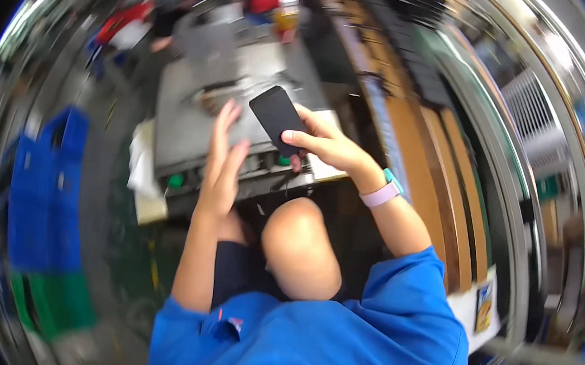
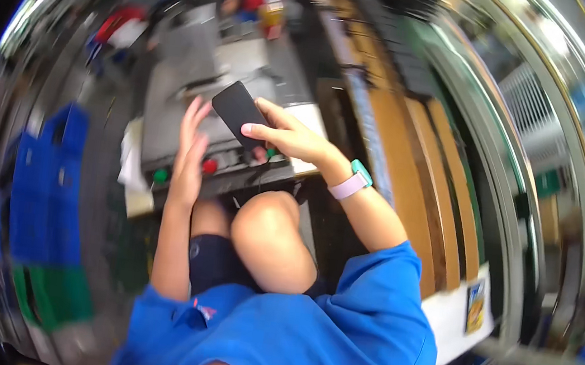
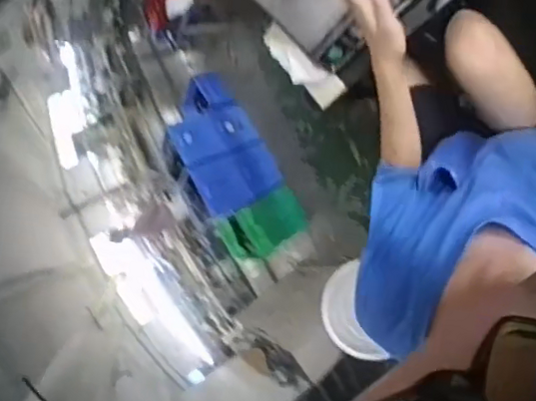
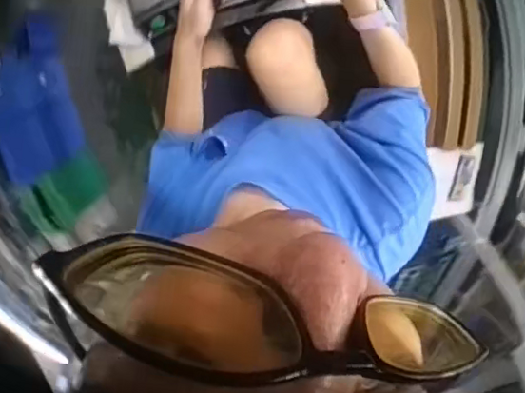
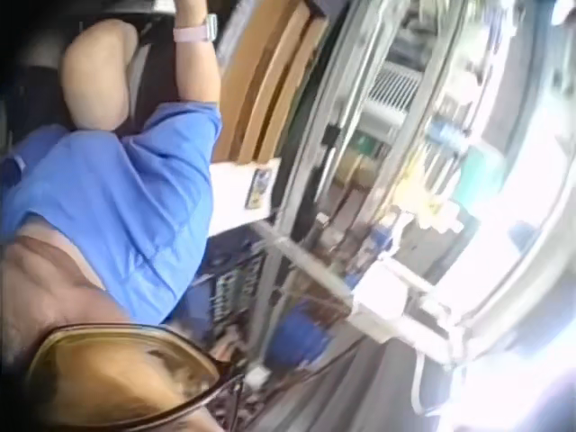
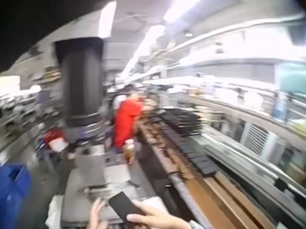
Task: Placing electronic components into a fixture, operating a manual press, and inspecting the result at a workstation.
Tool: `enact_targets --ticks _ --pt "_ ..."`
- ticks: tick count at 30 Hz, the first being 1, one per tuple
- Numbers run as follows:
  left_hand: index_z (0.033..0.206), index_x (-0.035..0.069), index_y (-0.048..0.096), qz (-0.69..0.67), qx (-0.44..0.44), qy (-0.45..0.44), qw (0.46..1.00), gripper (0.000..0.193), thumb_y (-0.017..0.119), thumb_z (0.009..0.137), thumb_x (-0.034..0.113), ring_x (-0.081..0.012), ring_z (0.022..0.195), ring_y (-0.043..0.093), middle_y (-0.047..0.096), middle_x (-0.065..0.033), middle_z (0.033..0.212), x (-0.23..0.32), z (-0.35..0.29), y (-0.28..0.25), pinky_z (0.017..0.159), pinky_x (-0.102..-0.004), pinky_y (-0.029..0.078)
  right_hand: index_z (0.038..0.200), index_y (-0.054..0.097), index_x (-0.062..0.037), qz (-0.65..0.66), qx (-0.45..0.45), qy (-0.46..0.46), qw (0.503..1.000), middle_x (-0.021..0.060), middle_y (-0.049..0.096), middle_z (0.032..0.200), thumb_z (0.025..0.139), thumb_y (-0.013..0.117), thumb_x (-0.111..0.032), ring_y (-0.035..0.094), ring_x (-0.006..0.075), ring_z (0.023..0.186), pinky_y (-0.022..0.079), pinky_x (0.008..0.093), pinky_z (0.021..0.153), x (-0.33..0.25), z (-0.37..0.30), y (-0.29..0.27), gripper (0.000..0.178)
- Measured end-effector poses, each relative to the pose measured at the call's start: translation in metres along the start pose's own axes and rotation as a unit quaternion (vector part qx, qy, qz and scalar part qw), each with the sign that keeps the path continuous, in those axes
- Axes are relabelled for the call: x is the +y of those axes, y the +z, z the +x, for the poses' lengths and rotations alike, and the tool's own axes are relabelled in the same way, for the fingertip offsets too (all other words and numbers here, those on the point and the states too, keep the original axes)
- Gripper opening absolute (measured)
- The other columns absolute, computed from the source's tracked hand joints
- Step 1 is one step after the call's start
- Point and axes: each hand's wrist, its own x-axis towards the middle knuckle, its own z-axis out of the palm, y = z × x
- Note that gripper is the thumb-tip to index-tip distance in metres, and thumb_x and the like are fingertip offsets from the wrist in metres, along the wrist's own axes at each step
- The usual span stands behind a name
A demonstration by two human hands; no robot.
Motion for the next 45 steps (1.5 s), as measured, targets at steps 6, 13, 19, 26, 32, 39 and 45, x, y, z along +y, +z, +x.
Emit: enact_targets --ticks 6,13,19,26,32,39,45 --pt "0.139 -0.003 0.046 0.209 -0.273 0.07 0.937 0.064 0.057 0.089 0.036 -0.0373 0.127 0.049 0.053 -0.0218 0.137 0.015 -0.078 0.024 0.11 -0.0437 0.031 0.118 0.056 0.0002 -0.662 0.461 -0.074 0.586 0.0168 0.062 0.102 0.086 0.071 -0.024 0.061 0.0333 0.095 0.05 0.0419 0.085 -0.08 -0.179 -0.137 0.043" --pt "0.124 -0.002 0.058 0.3 -0.287 0.093 0.905 0.053 0.068 0.076 0.021 -0.0374 0.112 0.057 0.064 -0.0199 0.115 0.014 -0.08 0.045 0.101 -0.0432 0.041 0.122 0.058 -0.0096 -0.605 0.675 0.233 0.352 0.0258 0.061 0.113 0.083 0.073 -0.039 0.06 0.0455 0.105 0.049 0.0505 0.089 -0.022 -0.478 -0.29 0.051" --pt "0.121 -0.001 0.06 0.281 -0.298 0.068 0.91 0.051 0.068 0.076 0.019 -0.0366 0.11 0.058 0.065 -0.0187 0.113 0.015 -0.075 0.047 0.099 -0.043 0.041 0.127 0.055 -0.0106 -0.546 0.664 0.312 0.405 0.0272 0.06 0.12 0.083 0.073 -0.041 0.058 0.0466 0.113 0.048 0.0521 0.092 0.01 -0.54 -0.345 0.057" --pt "0.115 -0.001 0.061 0.281 -0.292 0.078 0.911 0.047 0.07 0.075 0.021 -0.0366 0.109 0.058 0.065 -0.0184 0.111 0.015 -0.072 0.06 0.097 -0.043 0.042 0.128 0.053 0.0055 -0.638 0.593 0.344 0.35 0.0284 0.058 0.125 0.081 0.073 -0.045 0.056 0.0426 0.119 0.046 0.0456 0.1 -0.054 -0.362 -0.303 0.072" --pt "0.114 -0.001 0.061 0.282 -0.271 0.058 0.919 0.046 0.071 0.075 0.022 -0.0373 0.111 0.057 0.064 -0.0184 0.113 0.02 -0.078 0.052 0.098 -0.0429 0.042 0.135 0.047 0.0095 -0.518 0.504 0.231 0.651 0.0292 0.052 0.135 0.074 0.074 -0.062 0.05 0.0418 0.127 0.043 0.0469 0.103 -0.039 -0.121 -0.332 0.098" --pt "0.12 -0.001 0.058 0.197 -0.241 0.04 0.95 0.048 0.068 0.081 0.025 -0.0366 0.114 0.056 0.061 -0.0162 0.119 -0.002 -0.089 0.027 0.101 -0.0411 0.041 0.132 0.056 0.0016 -0.571 0.51 0.377 0.522 0.0179 0.055 0.138 0.06 0.077 -0.07 0.048 0.0345 0.132 0.035 0.0501 0.106 -0.023 -0.054 -0.302 0.104" --pt "0.131 0.0 0.049 -0.01 -0.177 -0.146 0.973 0.047 0.058 0.095 0.028 -0.024 0.118 0.056 0.057 -0.0112 0.127 -0.035 -0.112 -0.029 0.101 -0.0361 0.042 0.115 0.063 0.0088 -0.552 0.503 0.329 0.578 0.0259 0.063 0.121 0.055 0.088 -0.052 0.064 0.0327 0.111 0.052 0.0434 0.085 -0.008 -0.133 -0.299 0.089"
